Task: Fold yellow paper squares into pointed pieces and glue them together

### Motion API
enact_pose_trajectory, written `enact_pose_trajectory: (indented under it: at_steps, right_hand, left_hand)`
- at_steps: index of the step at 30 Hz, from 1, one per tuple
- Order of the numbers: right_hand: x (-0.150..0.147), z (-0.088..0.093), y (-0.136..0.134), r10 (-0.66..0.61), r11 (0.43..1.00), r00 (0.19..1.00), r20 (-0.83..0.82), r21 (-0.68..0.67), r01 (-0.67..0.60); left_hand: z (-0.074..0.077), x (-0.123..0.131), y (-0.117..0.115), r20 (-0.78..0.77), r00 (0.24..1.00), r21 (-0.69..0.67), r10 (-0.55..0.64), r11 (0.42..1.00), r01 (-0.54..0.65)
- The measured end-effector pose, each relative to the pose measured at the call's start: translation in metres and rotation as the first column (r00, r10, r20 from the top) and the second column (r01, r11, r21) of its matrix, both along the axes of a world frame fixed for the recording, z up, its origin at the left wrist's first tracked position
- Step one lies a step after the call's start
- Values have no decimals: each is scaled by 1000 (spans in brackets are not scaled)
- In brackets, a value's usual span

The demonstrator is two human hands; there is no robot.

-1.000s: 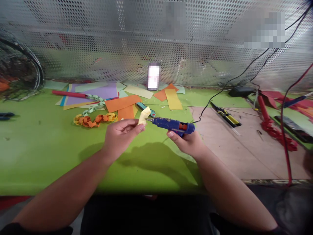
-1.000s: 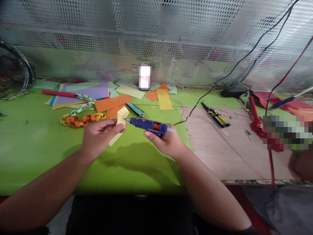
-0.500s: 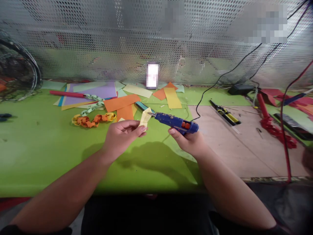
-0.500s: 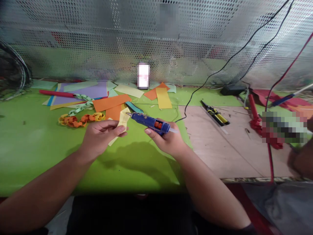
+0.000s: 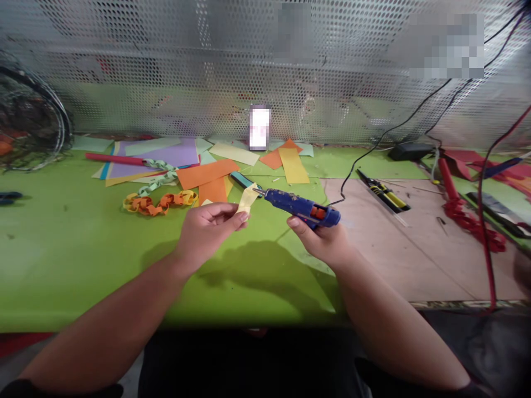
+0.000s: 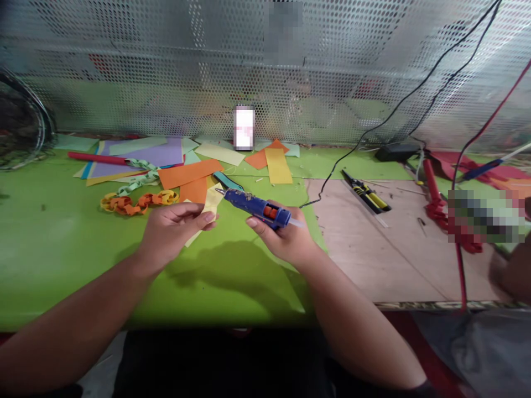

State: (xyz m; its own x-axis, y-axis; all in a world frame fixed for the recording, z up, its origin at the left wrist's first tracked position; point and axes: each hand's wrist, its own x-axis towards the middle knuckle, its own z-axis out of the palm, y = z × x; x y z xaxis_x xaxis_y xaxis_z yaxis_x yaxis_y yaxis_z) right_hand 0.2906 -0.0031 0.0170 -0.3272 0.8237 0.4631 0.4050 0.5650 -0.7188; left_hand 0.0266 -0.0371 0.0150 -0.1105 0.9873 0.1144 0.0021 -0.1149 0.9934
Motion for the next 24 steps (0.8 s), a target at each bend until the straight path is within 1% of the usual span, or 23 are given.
enact_pose_trajectory:
  at_steps: [7,10,16,20,24]
  right_hand:
    - [-3,-1,-1,15,1000,997,80,8,-16]
    - [-6,1,-3,29,999,995,92,17,-30]
    - [-9,8,-4,42,999,994,102,19,-45]
    - [-6,8,-4,34,999,993,111,5,-35]
    - [-3,3,-2,-26,999,995,97,32,23]
  left_hand:
    - [0,0,0,-21,1000,-3,4,1000,-4]
    - [2,-1,0,-19,1000,-7,14,1000,-14]
    - [5,-1,-2,14,999,-58,45,997,-45]
    - [5,-1,-1,44,997,-54,61,997,-58]
    - [6,-2,-1,36,997,-55,75,996,-73]
